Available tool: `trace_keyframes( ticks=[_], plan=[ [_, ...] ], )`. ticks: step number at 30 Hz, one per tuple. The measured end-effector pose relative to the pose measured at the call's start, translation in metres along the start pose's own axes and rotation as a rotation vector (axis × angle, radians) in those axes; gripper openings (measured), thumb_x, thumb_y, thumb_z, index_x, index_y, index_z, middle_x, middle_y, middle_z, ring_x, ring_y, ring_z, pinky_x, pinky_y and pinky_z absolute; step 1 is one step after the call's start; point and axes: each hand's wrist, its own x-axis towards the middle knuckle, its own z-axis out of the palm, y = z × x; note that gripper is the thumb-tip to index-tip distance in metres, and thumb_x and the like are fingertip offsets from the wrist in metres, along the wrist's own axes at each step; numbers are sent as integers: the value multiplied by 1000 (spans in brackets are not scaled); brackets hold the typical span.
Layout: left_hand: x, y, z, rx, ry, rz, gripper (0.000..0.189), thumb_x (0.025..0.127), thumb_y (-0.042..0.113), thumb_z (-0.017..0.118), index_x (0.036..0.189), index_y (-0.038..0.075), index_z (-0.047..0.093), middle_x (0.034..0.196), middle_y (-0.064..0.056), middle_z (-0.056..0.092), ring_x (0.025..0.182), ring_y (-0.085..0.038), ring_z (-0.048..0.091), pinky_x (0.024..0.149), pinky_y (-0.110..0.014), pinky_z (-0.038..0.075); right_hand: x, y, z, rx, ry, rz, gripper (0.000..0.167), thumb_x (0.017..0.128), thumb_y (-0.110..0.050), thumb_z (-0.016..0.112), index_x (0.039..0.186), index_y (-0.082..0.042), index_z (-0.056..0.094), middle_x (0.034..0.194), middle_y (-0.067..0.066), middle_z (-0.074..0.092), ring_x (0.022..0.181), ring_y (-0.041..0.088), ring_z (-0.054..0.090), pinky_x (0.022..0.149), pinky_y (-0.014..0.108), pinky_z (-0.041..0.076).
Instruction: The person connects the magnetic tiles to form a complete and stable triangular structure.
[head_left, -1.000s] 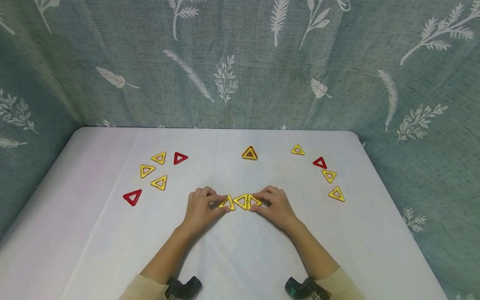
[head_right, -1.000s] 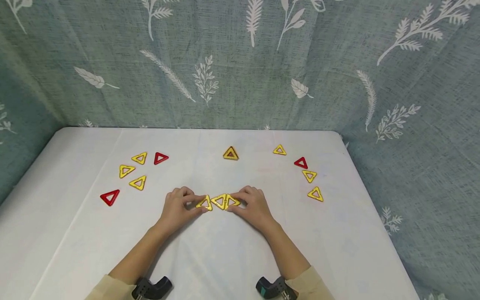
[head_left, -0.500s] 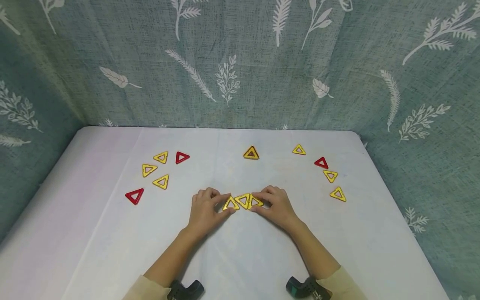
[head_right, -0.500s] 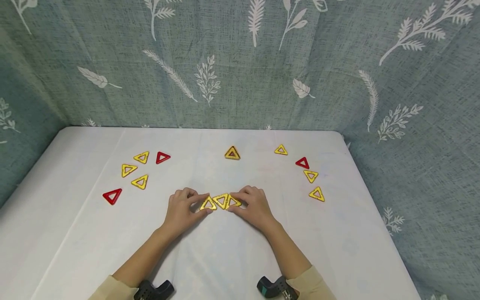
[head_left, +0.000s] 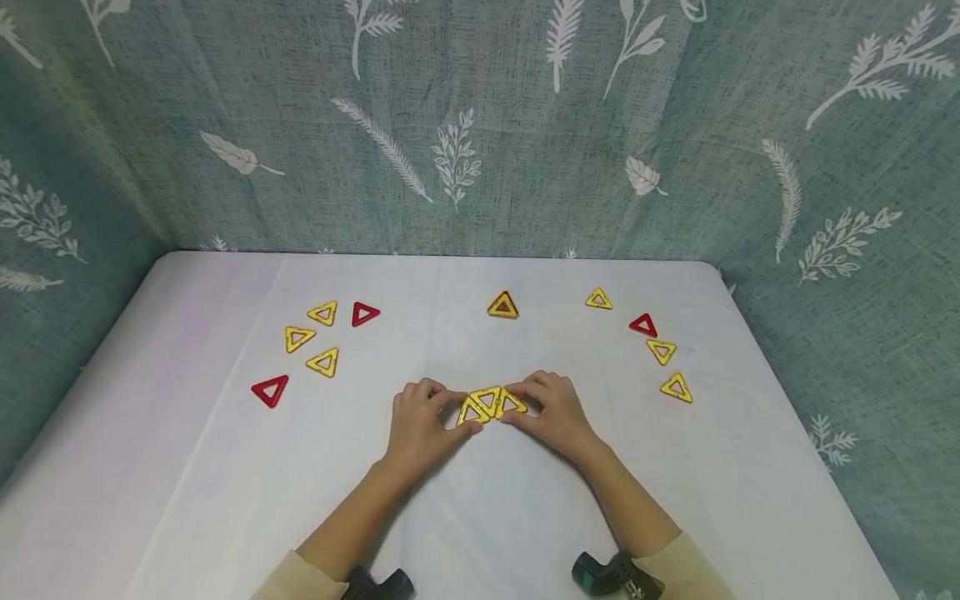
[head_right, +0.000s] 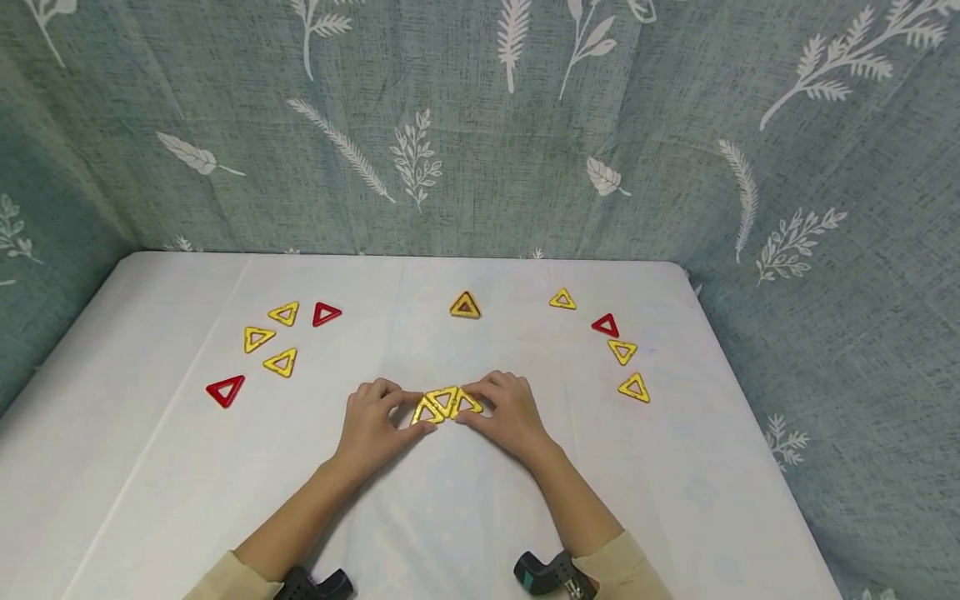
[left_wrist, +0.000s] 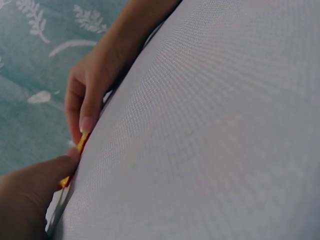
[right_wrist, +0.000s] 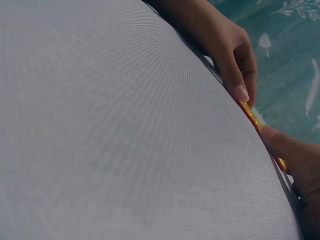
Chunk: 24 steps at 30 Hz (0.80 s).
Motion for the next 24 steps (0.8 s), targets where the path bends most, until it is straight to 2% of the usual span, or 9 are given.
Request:
trace_keyframes(
  ticks=[7, 12, 18, 24],
  plan=[
    [-1, -6, -4, -14, -38, -14, 49, 66, 46, 82, 107, 20, 72, 92, 1, 51, 86, -18, 43, 79, -37, 32, -1, 1, -2, 11, -36, 47, 40, 70, -33, 82, 105, -14, 72, 89, -4, 60, 84, 12, 52, 76, 33, 38],
    [-4, -14, -12, -54, -39, -19, 51, 66, 40, 84, 111, 19, 71, 94, 0, 52, 88, -18, 44, 78, -37, 34, -1, 0, -1, 35, -67, 83, 39, 72, -33, 81, 106, -15, 72, 92, -4, 60, 87, 12, 52, 78, 33, 38],
    [-12, -32, -27, -108, -54, -59, 54, 67, 34, 85, 117, 20, 69, 99, 0, 49, 93, -17, 40, 77, -36, 35, 0, 0, -1, 33, -75, 93, 40, 73, -33, 81, 106, -15, 71, 92, -4, 61, 87, 12, 53, 78, 33, 39],
    [-16, -53, -43, -87, -9, -101, 56, 67, 27, 85, 118, 15, 67, 100, -5, 47, 97, -21, 38, 78, -39, 35, 0, 0, -2, 36, -72, 92, 40, 72, -33, 81, 106, -14, 72, 91, -3, 61, 87, 13, 53, 78, 33, 39]
  ],
)
